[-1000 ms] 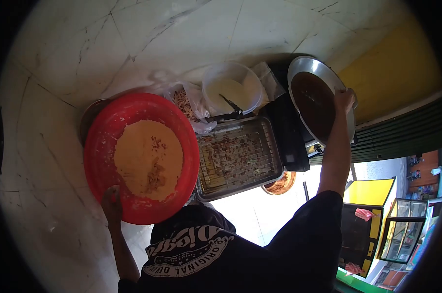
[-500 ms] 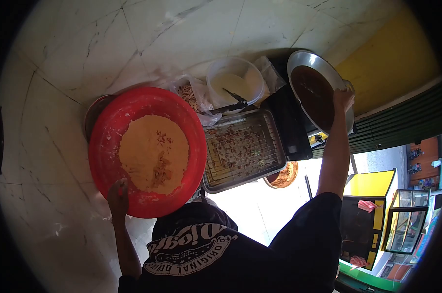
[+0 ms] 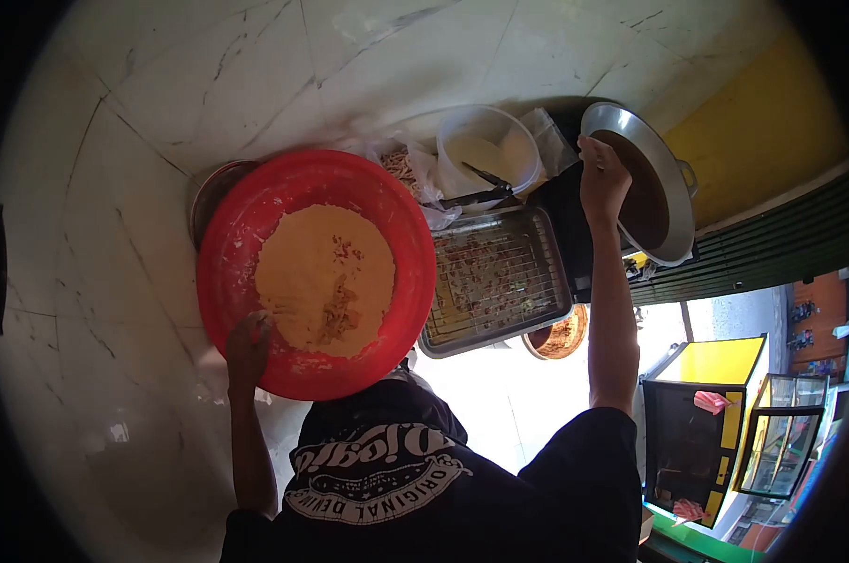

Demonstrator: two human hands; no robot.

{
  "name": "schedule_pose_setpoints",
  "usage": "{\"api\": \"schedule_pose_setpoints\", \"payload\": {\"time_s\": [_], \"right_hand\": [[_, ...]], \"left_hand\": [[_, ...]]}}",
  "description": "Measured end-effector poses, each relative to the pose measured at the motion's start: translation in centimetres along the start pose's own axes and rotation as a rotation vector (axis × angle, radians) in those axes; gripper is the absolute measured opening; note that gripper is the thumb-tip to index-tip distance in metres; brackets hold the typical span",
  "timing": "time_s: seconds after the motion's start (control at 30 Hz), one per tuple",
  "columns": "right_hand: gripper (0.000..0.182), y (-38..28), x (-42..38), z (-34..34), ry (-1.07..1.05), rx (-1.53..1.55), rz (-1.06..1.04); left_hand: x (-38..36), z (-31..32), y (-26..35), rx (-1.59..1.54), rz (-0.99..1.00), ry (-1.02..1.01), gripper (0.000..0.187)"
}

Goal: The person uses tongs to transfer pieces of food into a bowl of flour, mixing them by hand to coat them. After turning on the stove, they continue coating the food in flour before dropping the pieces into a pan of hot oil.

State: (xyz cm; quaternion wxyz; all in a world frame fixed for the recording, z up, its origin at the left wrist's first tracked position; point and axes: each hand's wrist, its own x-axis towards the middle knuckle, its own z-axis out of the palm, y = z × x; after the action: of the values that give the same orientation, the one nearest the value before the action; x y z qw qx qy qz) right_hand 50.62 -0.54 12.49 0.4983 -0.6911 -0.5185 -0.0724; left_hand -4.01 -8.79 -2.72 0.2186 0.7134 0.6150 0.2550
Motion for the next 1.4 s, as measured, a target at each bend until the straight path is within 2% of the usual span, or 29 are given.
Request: {"api": "schedule_pose_setpoints", "payload": {"time_s": [0.03, 0.07, 0.1, 0.17, 0.23, 0.33, 0.4, 0.47, 0.57, 0.63, 0.7, 0.77, 0.83, 0.93, 0.97, 1.03, 1.07, 1.13, 1.17, 1.2, 1.23, 1.3, 1.33, 1.37, 1.4], "right_hand": [[0.019, -1.7, -1.9, 1.8, -0.095, 0.072, -0.084], [0.019, -3.4, -4.3, 3.7, -0.224, 0.187, -0.035], [0.017, -6.4, -6.5, 4.9, -0.393, 0.146, -0.057], [0.017, -9.0, -10.6, 8.7, -0.598, 0.197, -0.271], [0.018, -10.7, -14.5, 11.8, -0.833, 0.260, -0.245], [0.021, -12.0, -19.5, 16.0, -0.988, 0.238, -0.179], [0.023, -12.0, -22.4, 18.5, -1.182, 0.255, -0.065], [0.024, -12.7, -23.8, 20.6, -1.257, 0.251, -0.135], [0.023, -13.7, -25.4, 23.4, -1.368, 0.186, -0.209], [0.022, -13.6, -25.7, 25.1, -1.412, 0.131, -0.217], [0.019, -13.1, -25.8, 26.7, -1.390, 0.009, -0.453], [0.018, -12.3, -25.9, 27.8, -1.441, -0.062, -0.502], [0.017, -12.0, -25.9, 28.1, -1.490, -0.135, -0.549], [0.017, -11.5, -26.6, 27.4, -1.606, -0.178, -0.508], [0.018, -11.3, -26.7, 27.0, -1.681, -0.197, -0.433], [0.018, -11.7, -25.8, 25.7, -1.762, -0.215, -0.352], [0.019, -12.1, -24.9, 24.7, -1.798, -0.198, -0.356], [0.020, -11.5, -23.9, 24.2, -1.842, -0.173, -0.356], [0.023, -10.8, -23.1, 24.6, -1.820, -0.180, -0.254], [0.027, -10.0, -22.7, 25.0, -1.792, -0.187, -0.152], [0.027, -9.3, -23.0, 25.0, -1.794, -0.182, -0.149], [0.033, -8.2, -23.7, 25.4, -1.415, -0.400, -0.096], [0.033, -8.2, -23.9, 25.3, -1.418, -0.397, -0.097], [0.036, -8.3, -24.4, 25.3, -1.669, -0.378, 0.165], [0.039, -8.6, -24.6, 25.4, -1.902, -0.350, 0.438]], "left_hand": [[0.4, 0.1, -0.2, -0.036, 0.017, -0.004, 0.021], [0.9, 0.1, -0.3, -0.074, 0.030, -0.004, 0.022], [1.2, 0.1, -0.3, -0.079, 0.040, -0.004, 0.023], [2.3, 0.2, -0.3, -0.078, 0.037, 0.009, 0.023], [3.1, 0.7, -0.8, -0.181, 0.022, -0.014, 0.025], [4.2, 1.6, -1.0, -0.260, -0.001, -0.034, 0.025], [4.8, 3.2, -1.7, -0.361, -0.023, -0.049, 0.025], [5.9, 4.7, -2.3, -0.460, -0.035, -0.060, 0.026], [7.7, 6.5, -2.9, -0.280, -0.065, -0.118, 0.023], [8.6, 7.6, -3.0, -0.150, -0.100, -0.278, 0.023], [8.8, 8.7, -3.0, -0.105, -0.122, -0.259, 0.022], [8.9, 9.8, -2.8, -0.065, -0.136, -0.240, 0.022], [9.0, 10.8, -2.8, -0.142, -0.182, -0.342, 0.021], [7.9, 12.0, -1.7, -0.149, -0.210, -0.409, 0.016], [7.7, 12.2, -1.5, -0.150, -0.216, -0.411, 0.016], [7.3, 11.7, -0.6, -0.204, -0.259, -0.639, 0.022], [7.1, 11.2, -0.4, -0.205, -0.268, -0.643, 0.022], [6.3, 10.1, -0.9, -0.432, -0.204, -0.566, 0.030], [6.2, 9.7, -1.2, -0.430, -0.211, -0.568, 0.030], [6.2, 9.4, -1.9, -0.280, -0.345, -0.450, 0.032], [6.2, 9.3, -2.1, -0.128, -0.474, -0.329, 0.034], [5.5, 11.0, -2.6, -0.048, -0.529, -0.396, 0.038], [4.9, 11.5, -2.4, 0.029, -0.589, -0.462, 0.042], [4.4, 12.4, -1.7, 0.032, -0.593, -0.462, 0.042], [4.3, 13.3, -0.3, -0.247, -0.768, -0.462, 0.047]]}}
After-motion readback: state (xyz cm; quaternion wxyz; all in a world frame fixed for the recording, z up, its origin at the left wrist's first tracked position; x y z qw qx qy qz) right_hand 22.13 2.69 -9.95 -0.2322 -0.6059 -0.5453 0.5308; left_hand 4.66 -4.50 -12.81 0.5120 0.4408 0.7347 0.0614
